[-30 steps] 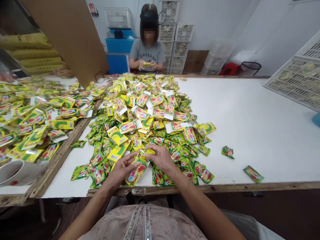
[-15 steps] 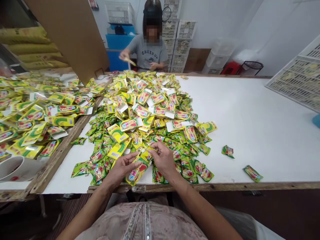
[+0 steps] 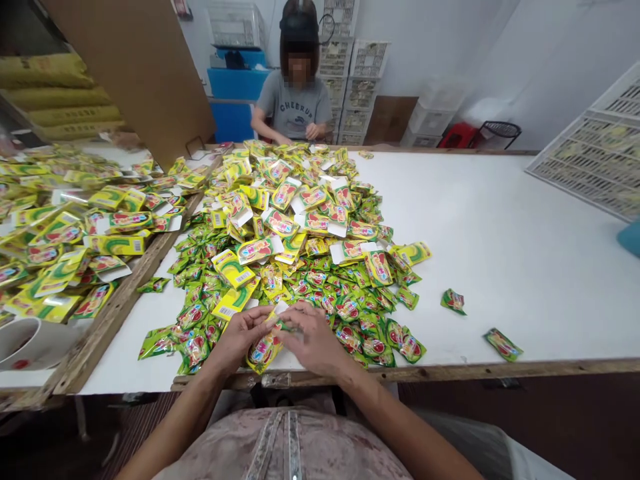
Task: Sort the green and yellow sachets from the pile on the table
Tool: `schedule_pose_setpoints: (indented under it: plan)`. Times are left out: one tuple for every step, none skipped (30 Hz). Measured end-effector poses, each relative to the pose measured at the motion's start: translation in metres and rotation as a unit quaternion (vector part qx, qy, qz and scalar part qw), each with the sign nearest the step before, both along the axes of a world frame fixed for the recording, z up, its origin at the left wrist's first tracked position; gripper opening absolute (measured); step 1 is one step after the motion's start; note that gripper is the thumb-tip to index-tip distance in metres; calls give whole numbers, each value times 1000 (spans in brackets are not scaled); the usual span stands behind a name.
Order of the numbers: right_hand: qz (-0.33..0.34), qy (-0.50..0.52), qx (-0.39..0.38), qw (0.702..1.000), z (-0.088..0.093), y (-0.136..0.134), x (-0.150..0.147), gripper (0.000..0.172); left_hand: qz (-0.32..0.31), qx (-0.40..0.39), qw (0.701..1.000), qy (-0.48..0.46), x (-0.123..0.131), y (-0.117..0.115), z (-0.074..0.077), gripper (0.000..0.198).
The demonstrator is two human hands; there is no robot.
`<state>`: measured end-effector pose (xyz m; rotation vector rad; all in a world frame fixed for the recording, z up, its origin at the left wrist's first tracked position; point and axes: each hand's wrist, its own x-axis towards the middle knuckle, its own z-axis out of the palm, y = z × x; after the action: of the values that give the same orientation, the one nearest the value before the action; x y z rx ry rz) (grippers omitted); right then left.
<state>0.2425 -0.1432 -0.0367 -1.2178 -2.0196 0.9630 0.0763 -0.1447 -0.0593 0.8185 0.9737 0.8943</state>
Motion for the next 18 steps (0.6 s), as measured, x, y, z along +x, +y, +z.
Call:
schedule_pose_setpoints:
  plan:
    - [-9,-9,7,1000,0,-1,-2,16,7,0,1000,3,0,1,-1,42]
    - [-24,-15,12,1000,-1,-1,-4,16,14,1,1000,5,1,2,-1,42]
    - [-45,-16,13,999,-3,0,-5,16,21,5,1000,7,1,2,0,42]
    - [-70,-10,9,997,-5,2,-6,15,28,15,999,14,0,3,1,44]
    - [-100,2,0,995,-7,5,-7,14,35,32,998,31,0,3,2,46]
    - [-131,18,-10,991,-9,8,-7,14,34,55,996,57,-1,3,3,48]
    - [-157,32,-23,987,-11,11,-7,14,25,81,992,89,-2,3,3,49]
    - [-172,43,-35,983,-12,14,-7,14,12,106,987,120,-3,2,4,47]
    - [-172,48,-45,983,-12,16,-8,13,2,124,982,144,-4,0,3,44]
    - [-157,49,-52,985,-12,18,-9,12,-4,133,978,160,-5,-1,2,39]
    - [-132,50,-55,988,-11,19,-11,13,-3,134,977,166,-5,-3,1,36]
    - [-101,56,-61,991,-9,21,-14,16,4,131,977,166,-6,-4,0,35]
    - [-64,70,-72,993,-7,23,-16,21,14,124,979,164,-7,-4,-1,35]
    - [-25,95,-89,991,-5,25,-18,28,22,115,980,160,-10,-3,0,35]
    - [7,126,-107,986,-2,29,-19,33,29,103,982,157,-15,0,2,36]
    - [27,156,-118,980,-1,33,-20,37,38,90,983,158,-24,6,6,38]
    - [28,174,-116,977,1,39,-20,38,56,79,982,163,-35,14,11,40]
    - [10,174,-97,980,1,47,-19,37,88,77,978,174,-50,25,19,43]
